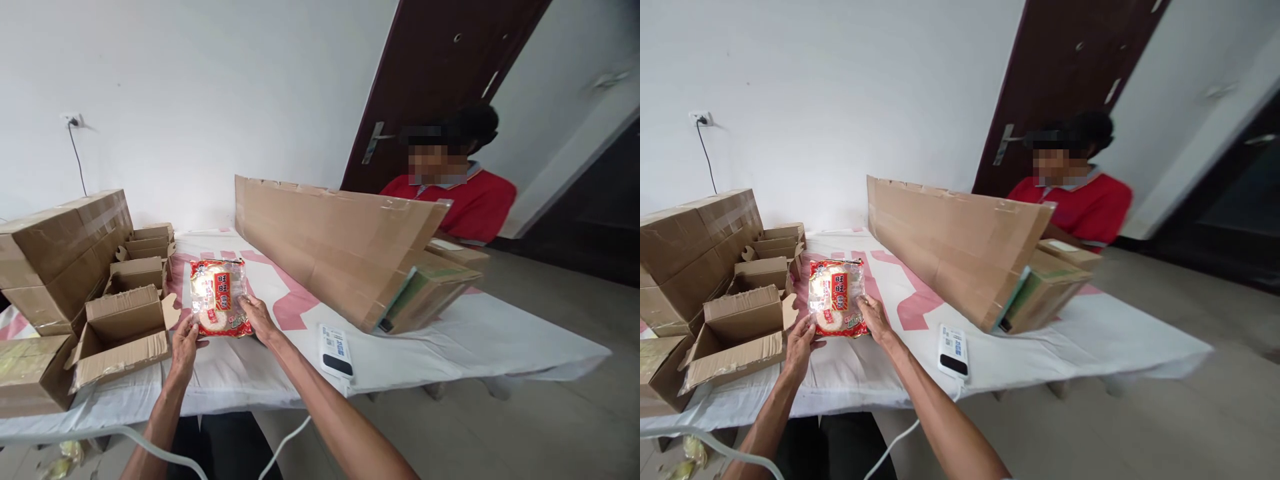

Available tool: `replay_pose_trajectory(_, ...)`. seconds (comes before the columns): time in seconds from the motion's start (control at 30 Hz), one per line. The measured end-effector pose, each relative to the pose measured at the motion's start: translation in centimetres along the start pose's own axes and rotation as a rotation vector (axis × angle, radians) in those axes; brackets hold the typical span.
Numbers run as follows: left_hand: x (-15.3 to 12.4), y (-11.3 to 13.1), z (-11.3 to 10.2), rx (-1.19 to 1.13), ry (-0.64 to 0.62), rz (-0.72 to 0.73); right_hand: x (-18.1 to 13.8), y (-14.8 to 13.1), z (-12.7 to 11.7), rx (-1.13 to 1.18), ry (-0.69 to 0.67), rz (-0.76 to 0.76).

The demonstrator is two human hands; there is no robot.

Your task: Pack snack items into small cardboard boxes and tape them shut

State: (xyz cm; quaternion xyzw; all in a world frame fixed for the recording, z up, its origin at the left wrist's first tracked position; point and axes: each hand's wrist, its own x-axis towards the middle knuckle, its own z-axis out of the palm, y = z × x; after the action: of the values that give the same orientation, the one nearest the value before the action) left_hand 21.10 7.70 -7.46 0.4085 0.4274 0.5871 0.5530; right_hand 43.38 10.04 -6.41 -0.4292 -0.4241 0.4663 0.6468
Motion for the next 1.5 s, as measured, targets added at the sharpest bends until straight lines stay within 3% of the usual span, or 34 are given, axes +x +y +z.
replay_pose_trajectory(0.67, 0.0, 2.7, 0.3, 0.056, -0.026, 0.035, 0.5, -2.4, 1.6, 0.04, 0.001, -0.004)
replay_pose_trajectory(1.07, -2.4, 4.2, 0.7, 0.08, -0.026, 0.063, -2.4, -4.6, 1.8, 0.022, -0.022, -0.061)
replay_pose_trajectory(1.23, -5.8, 6.3, 0.0, 0.179, -0.192, 0.112, -6.4, -5.7, 1.1, -0.018, 0.038, -0.128)
replay_pose_trajectory(1.33, -8.8, 7.6, -1.0, 0.299, -0.304, 0.135, -9.5, -5.5, 0.3, -0.012, -0.009, -0.059)
replay_pose_trajectory(1.5, -11.6, 10.5, -5.2, 0.721, -0.45, 0.231, -13.1, -3.5, -0.4, 0.078, -0.038, 0.111)
